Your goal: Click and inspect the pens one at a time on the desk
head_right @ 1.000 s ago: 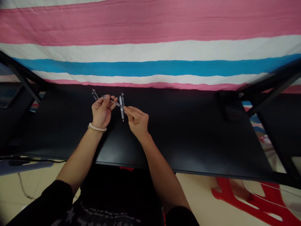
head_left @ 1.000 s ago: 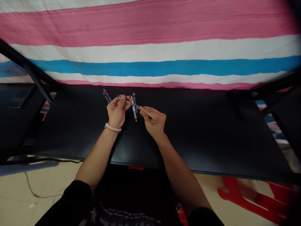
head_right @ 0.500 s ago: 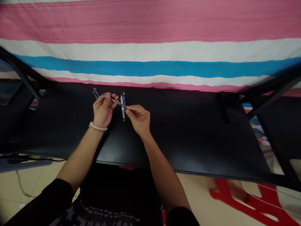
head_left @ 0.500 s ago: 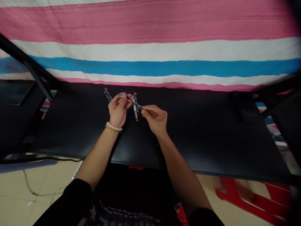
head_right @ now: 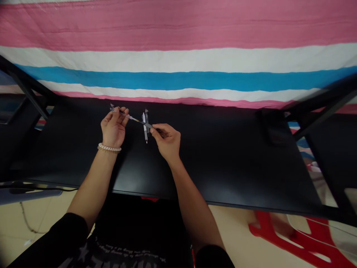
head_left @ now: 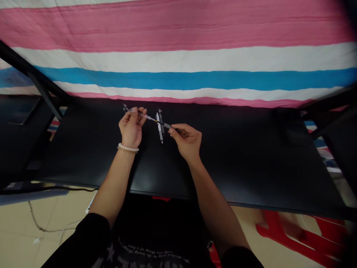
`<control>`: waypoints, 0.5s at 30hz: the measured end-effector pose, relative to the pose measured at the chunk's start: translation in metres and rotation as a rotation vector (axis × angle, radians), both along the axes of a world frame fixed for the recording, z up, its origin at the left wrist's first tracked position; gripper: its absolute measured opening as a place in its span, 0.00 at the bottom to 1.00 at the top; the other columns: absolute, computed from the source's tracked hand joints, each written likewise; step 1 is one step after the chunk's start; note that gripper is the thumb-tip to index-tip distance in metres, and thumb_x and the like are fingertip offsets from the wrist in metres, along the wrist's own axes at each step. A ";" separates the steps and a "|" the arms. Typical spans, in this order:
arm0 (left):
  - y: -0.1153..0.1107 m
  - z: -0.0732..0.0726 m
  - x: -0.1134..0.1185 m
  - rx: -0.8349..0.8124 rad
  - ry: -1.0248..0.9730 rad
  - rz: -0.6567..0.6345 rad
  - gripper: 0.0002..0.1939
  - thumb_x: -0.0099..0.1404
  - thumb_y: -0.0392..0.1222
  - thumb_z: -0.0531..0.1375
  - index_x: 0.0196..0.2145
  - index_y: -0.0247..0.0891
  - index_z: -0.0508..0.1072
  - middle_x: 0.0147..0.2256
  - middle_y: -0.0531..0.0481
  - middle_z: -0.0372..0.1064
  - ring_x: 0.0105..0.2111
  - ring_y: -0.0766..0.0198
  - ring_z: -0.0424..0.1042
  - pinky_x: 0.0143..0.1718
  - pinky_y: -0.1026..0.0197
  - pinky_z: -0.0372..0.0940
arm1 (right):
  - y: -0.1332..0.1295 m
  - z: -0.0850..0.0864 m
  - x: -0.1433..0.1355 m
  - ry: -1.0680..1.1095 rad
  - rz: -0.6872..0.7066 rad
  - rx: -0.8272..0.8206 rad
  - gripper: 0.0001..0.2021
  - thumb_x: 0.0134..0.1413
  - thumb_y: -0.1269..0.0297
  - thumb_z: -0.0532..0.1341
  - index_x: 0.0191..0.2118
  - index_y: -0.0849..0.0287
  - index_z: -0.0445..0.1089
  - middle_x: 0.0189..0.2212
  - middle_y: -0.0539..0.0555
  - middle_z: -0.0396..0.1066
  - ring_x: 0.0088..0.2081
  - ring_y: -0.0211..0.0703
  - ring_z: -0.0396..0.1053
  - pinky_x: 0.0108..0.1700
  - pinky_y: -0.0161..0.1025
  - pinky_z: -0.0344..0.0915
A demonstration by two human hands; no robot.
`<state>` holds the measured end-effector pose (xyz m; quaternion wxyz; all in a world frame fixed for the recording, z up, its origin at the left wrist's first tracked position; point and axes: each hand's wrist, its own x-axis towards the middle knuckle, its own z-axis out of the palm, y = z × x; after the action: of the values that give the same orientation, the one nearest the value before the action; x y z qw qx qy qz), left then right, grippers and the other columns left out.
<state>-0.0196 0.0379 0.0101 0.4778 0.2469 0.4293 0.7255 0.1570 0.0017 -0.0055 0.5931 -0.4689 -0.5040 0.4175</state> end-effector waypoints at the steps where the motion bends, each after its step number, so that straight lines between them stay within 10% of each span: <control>1: -0.001 0.000 0.001 -0.001 0.001 -0.021 0.07 0.63 0.43 0.68 0.34 0.39 0.75 0.37 0.47 0.79 0.43 0.60 0.80 0.46 0.58 0.74 | -0.001 -0.001 -0.001 -0.010 0.008 -0.012 0.08 0.51 0.58 0.71 0.36 0.53 0.80 0.33 0.51 0.79 0.32 0.41 0.77 0.37 0.43 0.77; 15: -0.009 0.001 0.021 -0.016 -0.018 -0.163 0.08 0.63 0.43 0.69 0.34 0.38 0.76 0.37 0.47 0.79 0.40 0.61 0.80 0.47 0.57 0.73 | -0.005 -0.004 -0.009 -0.040 0.040 -0.009 0.19 0.50 0.52 0.71 0.48 0.52 0.77 0.39 0.53 0.80 0.39 0.44 0.79 0.41 0.42 0.79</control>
<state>0.0015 0.0291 0.0109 0.5411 0.2705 0.4091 0.6832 0.1483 -0.0035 -0.0100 0.5723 -0.4695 -0.5231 0.4224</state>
